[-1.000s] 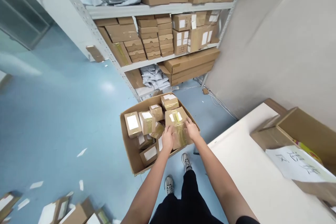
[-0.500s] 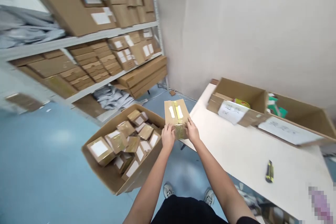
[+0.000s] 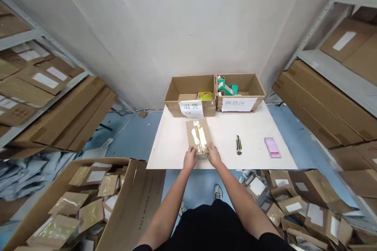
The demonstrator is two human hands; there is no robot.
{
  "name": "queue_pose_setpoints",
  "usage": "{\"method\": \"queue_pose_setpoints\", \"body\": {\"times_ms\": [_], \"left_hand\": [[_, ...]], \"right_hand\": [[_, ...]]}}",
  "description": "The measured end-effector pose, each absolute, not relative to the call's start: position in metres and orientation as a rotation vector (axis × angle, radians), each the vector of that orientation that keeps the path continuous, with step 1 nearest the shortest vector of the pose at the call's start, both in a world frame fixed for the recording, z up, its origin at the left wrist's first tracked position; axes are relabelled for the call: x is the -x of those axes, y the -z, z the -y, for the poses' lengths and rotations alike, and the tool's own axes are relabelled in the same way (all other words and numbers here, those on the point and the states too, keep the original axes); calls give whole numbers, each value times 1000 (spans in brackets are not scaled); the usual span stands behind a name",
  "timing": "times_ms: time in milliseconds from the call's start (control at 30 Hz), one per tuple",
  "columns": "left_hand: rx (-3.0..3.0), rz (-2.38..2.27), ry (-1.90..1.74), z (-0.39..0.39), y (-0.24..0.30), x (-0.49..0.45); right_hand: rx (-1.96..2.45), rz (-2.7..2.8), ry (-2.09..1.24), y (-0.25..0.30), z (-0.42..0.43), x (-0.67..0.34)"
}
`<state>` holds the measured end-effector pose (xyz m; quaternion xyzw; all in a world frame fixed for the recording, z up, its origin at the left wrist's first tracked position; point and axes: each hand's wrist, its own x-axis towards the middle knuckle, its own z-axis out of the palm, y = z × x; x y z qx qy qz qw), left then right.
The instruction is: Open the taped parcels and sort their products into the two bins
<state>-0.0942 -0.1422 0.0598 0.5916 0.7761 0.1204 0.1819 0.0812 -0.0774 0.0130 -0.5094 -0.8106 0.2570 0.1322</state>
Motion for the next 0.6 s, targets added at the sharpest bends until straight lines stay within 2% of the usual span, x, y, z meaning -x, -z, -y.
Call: {"method": "queue_pose_setpoints", "body": {"times_ms": [100, 267, 433, 600], "left_hand": [[-1668, -2145, -34, 132, -66, 95], [-1825, -2046, 257, 61, -101, 150], [-2044, -1673, 644, -16, -95, 196], [-2113, -1637, 688, -24, -79, 213]], "right_hand": [[1414, 2494, -822, -8, 75, -105], [1441, 2377, -701, -29, 36, -136], [1881, 2103, -682, -6, -5, -209], [2330, 1843, -949, 41, -7, -256]]}}
